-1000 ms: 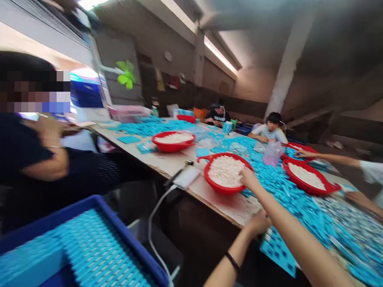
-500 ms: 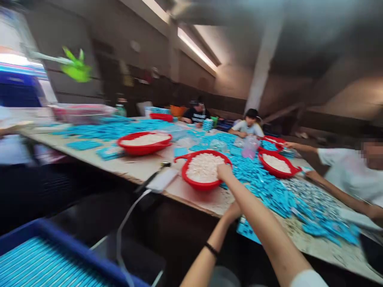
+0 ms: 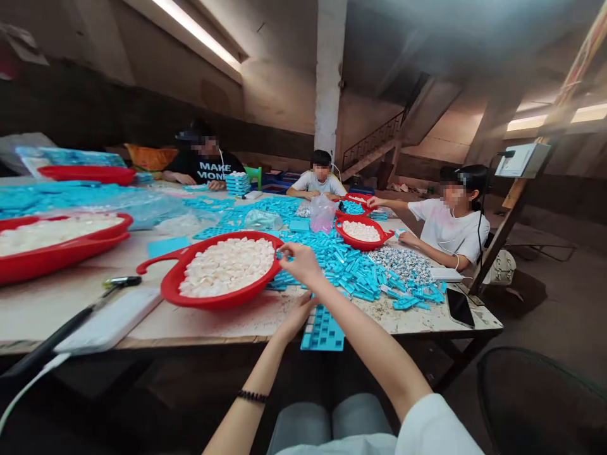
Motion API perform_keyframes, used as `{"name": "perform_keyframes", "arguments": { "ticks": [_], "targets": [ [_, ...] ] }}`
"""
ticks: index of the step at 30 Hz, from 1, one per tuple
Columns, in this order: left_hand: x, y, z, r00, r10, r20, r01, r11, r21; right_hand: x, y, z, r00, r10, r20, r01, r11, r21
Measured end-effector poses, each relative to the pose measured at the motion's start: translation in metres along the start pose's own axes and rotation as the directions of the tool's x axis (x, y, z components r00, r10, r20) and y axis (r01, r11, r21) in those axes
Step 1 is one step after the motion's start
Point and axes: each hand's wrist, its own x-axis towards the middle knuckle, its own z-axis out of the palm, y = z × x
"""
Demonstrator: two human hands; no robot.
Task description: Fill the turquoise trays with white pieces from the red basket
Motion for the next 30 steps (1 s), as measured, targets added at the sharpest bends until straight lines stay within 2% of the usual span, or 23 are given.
{"name": "perform_keyframes", "arguments": {
  "ticks": [3,5,8,12,18,25,30],
  "targets": [
    [0.003,-0.006,0.001,0.999,-0.029,-0.041,0.027,0.999,-0.041,-0.042,0.034,-0.027,0.994,0.071,-0.087,-0.06,0.99,0.129],
    [0.004,-0.006,0.001,0.999,-0.037,-0.039,0.034,0.997,-0.065,-0.074,0.053,-0.035,0.961,0.191,-0.199,-0.108,0.925,0.364],
    [0.003,-0.004,0.003,0.999,-0.044,-0.016,0.043,0.995,-0.086,-0.12,0.071,-0.032,0.92,0.309,-0.241,-0.136,0.828,0.545],
    [0.001,-0.001,0.003,0.999,-0.037,0.003,0.038,0.995,-0.095,-0.158,0.078,-0.013,0.917,0.322,-0.237,-0.146,0.821,0.552],
    [0.002,-0.002,0.003,1.0,-0.025,0.015,0.026,0.992,-0.12,-0.16,0.078,-0.006,0.906,0.313,-0.286,-0.167,0.884,0.437],
    [0.005,-0.006,0.003,1.0,-0.017,0.003,0.017,0.985,-0.172,-0.152,0.079,-0.009,0.946,0.229,-0.23,-0.137,0.924,0.358],
    [0.008,-0.011,0.002,1.0,0.018,-0.022,-0.022,0.98,-0.198,-0.152,0.075,-0.006,0.951,0.214,-0.225,-0.131,0.933,0.335]
  ]
}}
